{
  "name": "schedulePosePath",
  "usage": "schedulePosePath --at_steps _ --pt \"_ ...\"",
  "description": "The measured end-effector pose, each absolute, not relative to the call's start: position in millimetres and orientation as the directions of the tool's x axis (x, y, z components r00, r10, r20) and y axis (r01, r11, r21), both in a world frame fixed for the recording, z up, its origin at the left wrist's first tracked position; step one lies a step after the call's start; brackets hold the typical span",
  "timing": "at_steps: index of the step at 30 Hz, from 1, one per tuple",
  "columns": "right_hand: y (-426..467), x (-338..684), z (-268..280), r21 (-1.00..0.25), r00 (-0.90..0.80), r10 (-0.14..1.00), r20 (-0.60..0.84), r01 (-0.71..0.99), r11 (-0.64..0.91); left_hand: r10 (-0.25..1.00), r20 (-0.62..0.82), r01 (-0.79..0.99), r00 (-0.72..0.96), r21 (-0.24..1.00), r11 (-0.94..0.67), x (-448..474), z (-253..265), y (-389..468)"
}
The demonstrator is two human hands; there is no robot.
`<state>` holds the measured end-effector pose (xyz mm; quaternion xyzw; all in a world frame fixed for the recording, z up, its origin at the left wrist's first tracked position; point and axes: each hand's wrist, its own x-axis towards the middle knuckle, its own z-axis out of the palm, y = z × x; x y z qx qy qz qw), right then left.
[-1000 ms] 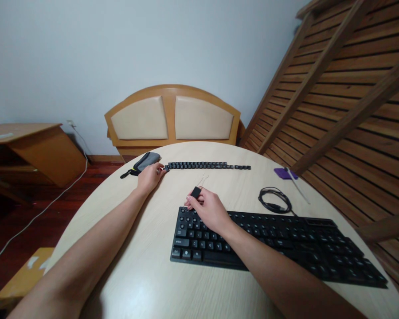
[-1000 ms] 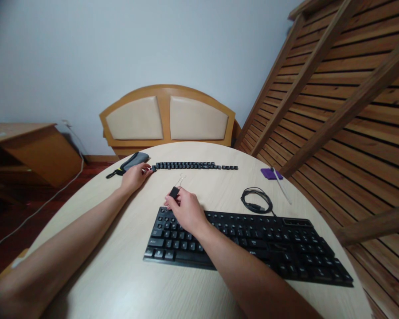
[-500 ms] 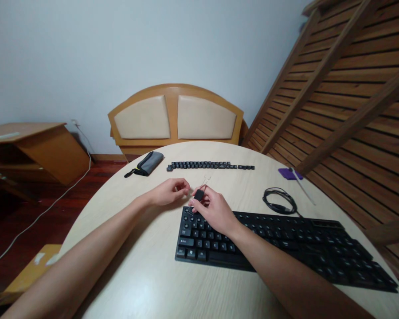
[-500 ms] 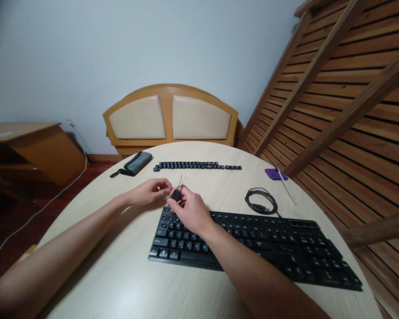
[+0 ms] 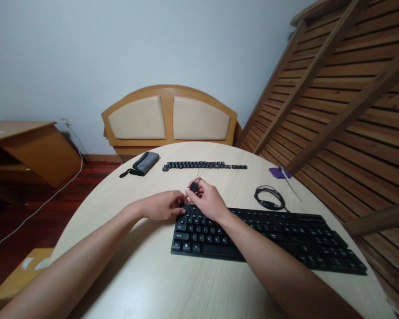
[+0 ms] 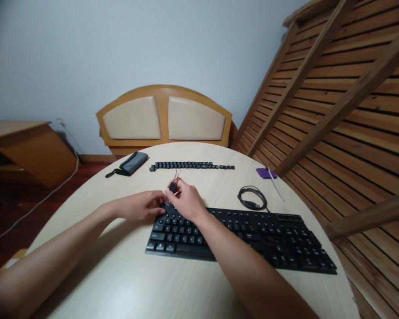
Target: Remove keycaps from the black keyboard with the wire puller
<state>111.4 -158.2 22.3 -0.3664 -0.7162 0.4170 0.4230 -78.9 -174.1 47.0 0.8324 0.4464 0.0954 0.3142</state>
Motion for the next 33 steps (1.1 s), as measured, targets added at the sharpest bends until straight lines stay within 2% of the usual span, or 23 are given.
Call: schedulePosePath --at_steps 4,10,18,33 --pt "-158.1 117.6 33.8 -0.912 -0.395 0.877 0.275 0.182 0.368 0.840 -0.060 0.717 0.540 0.555 -0.422 -78.1 39.7 -177.8" --pt "-167.0 132.4 43.4 -0.923 -0.583 0.794 0.173 0.185 0.337 0.853 0.039 0.712 0.520 0.532 -0.458 -78.7 35.4 -185.0" --pt "-174.6 133.9 24.3 -0.936 -0.549 0.806 0.220 0.113 0.332 0.862 0.054 0.667 0.504 0.609 -0.429 -79.2 36.4 -196.9" --pt "-180.0 134.8 31.3 -0.856 -0.571 0.776 0.267 0.229 0.463 0.834 0.128 0.598 0.537 0.639 -0.484 -67.5 36.0 -203.4"
